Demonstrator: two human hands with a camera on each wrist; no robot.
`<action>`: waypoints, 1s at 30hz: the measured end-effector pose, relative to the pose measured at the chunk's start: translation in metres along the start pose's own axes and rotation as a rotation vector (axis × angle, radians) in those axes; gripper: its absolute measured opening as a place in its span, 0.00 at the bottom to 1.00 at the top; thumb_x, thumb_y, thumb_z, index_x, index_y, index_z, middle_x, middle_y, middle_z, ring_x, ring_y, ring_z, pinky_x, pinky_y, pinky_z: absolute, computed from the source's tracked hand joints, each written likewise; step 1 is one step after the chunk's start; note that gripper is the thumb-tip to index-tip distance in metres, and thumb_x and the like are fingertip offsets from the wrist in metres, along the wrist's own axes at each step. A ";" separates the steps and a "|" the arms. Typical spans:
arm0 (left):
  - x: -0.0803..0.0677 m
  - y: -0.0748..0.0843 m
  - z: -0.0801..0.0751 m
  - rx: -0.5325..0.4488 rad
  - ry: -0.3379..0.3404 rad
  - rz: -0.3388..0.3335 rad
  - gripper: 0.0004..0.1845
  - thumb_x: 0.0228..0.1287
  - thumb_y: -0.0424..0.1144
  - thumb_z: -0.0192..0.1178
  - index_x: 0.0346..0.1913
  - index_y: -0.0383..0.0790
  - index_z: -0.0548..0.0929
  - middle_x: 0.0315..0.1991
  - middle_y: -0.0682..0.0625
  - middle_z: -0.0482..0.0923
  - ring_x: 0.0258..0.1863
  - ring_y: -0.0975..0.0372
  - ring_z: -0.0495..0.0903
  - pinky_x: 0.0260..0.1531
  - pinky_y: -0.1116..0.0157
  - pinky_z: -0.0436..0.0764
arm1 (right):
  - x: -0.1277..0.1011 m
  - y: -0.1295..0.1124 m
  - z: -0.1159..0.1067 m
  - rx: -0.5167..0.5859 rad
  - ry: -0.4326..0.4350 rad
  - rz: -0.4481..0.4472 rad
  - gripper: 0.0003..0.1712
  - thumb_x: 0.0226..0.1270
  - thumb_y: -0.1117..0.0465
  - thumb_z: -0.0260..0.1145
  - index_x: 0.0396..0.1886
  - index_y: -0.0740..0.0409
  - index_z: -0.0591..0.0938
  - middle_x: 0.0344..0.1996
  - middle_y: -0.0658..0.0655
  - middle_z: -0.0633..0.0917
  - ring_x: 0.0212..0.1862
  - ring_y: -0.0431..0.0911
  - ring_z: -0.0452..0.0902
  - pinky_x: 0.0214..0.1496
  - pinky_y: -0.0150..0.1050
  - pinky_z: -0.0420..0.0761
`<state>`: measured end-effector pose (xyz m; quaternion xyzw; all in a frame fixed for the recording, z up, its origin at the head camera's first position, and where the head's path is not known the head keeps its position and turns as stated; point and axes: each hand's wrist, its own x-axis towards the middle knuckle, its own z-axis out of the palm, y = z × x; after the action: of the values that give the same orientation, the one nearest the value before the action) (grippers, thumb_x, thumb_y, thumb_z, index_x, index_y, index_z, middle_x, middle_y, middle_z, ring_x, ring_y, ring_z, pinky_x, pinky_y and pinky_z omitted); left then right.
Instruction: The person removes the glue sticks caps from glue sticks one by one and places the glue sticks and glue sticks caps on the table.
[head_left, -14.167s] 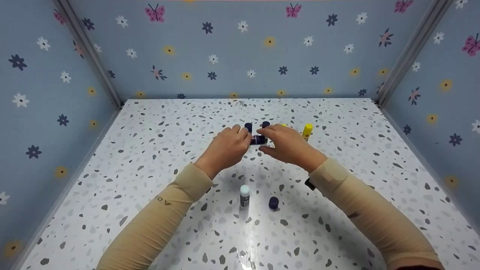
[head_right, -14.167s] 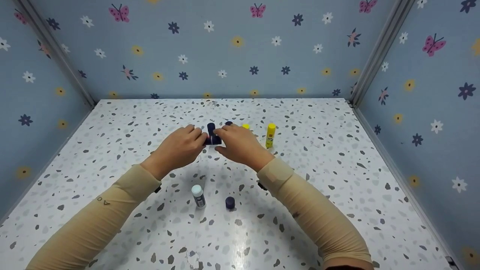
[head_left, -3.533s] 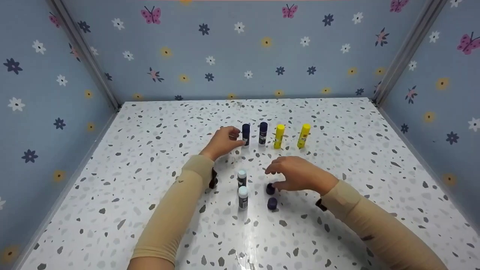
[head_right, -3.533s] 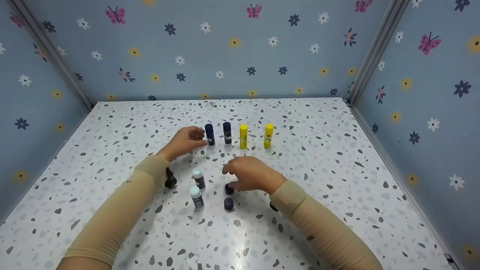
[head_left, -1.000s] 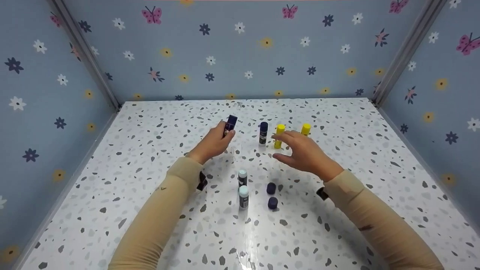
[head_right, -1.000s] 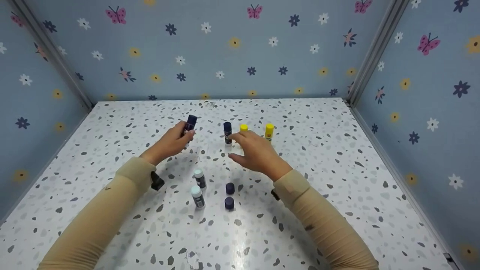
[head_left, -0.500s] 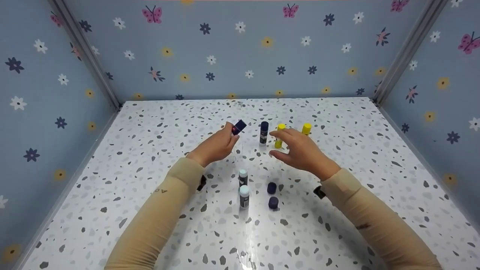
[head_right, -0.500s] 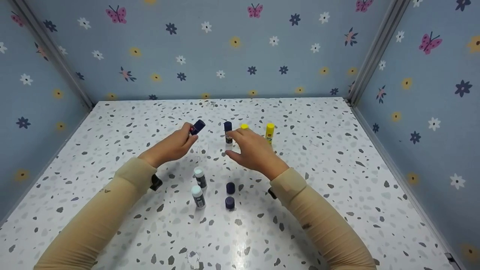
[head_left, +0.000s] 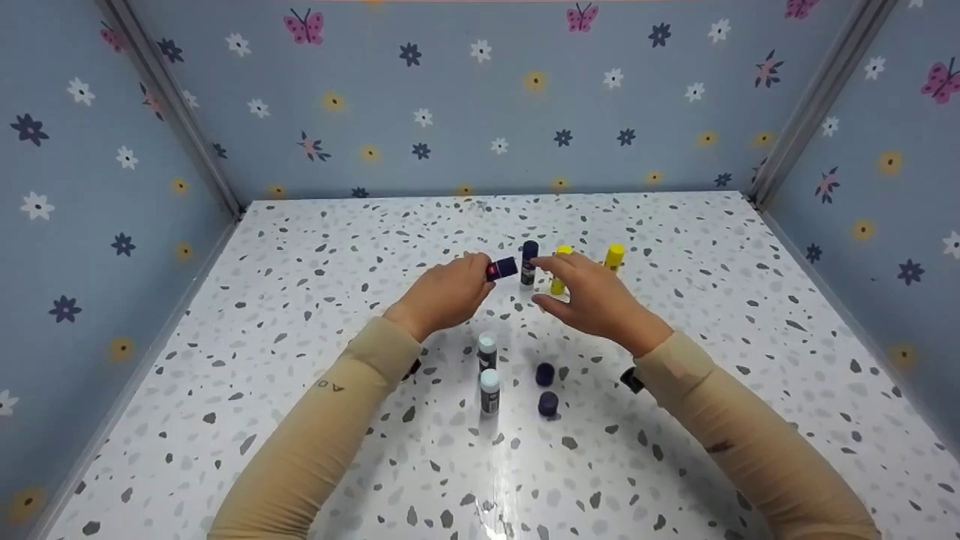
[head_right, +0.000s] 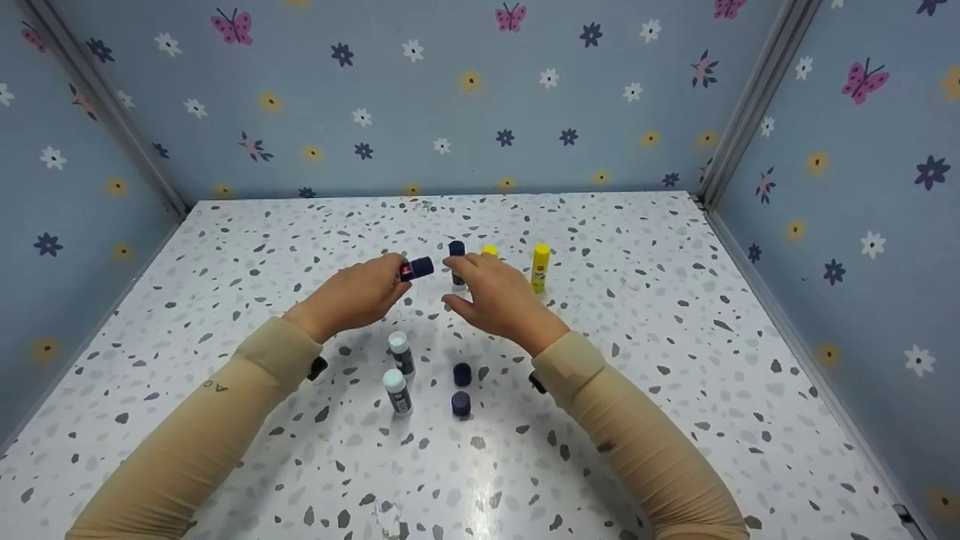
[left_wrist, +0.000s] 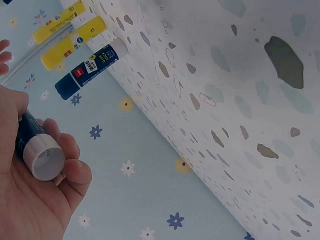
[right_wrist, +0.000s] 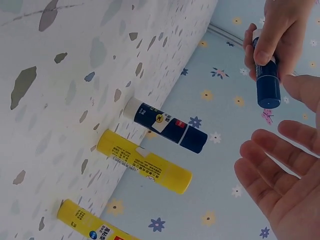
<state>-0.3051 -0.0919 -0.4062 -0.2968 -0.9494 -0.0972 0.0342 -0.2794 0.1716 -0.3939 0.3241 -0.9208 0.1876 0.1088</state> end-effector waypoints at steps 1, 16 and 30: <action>0.000 0.002 0.000 0.026 0.006 0.011 0.16 0.89 0.45 0.49 0.59 0.33 0.74 0.46 0.41 0.81 0.41 0.50 0.85 0.45 0.48 0.88 | 0.001 0.000 0.000 0.002 -0.003 0.003 0.31 0.79 0.52 0.72 0.75 0.59 0.79 0.65 0.65 0.86 0.67 0.61 0.83 0.69 0.59 0.83; 0.001 0.017 -0.003 0.229 0.058 0.112 0.17 0.88 0.44 0.53 0.56 0.31 0.80 0.42 0.41 0.84 0.36 0.51 0.86 0.37 0.51 0.90 | 0.014 -0.006 0.009 -0.028 -0.053 -0.005 0.31 0.80 0.52 0.70 0.75 0.62 0.77 0.65 0.65 0.86 0.67 0.60 0.84 0.69 0.57 0.84; 0.003 0.022 -0.002 0.230 0.113 0.182 0.15 0.88 0.42 0.52 0.54 0.32 0.81 0.43 0.42 0.86 0.38 0.51 0.87 0.37 0.53 0.90 | 0.022 -0.010 0.012 0.020 -0.103 0.011 0.25 0.82 0.57 0.68 0.70 0.66 0.80 0.59 0.65 0.89 0.61 0.58 0.87 0.65 0.54 0.86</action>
<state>-0.2947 -0.0731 -0.4005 -0.3700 -0.9199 -0.0011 0.1300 -0.2910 0.1476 -0.3948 0.3295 -0.9249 0.1807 0.0572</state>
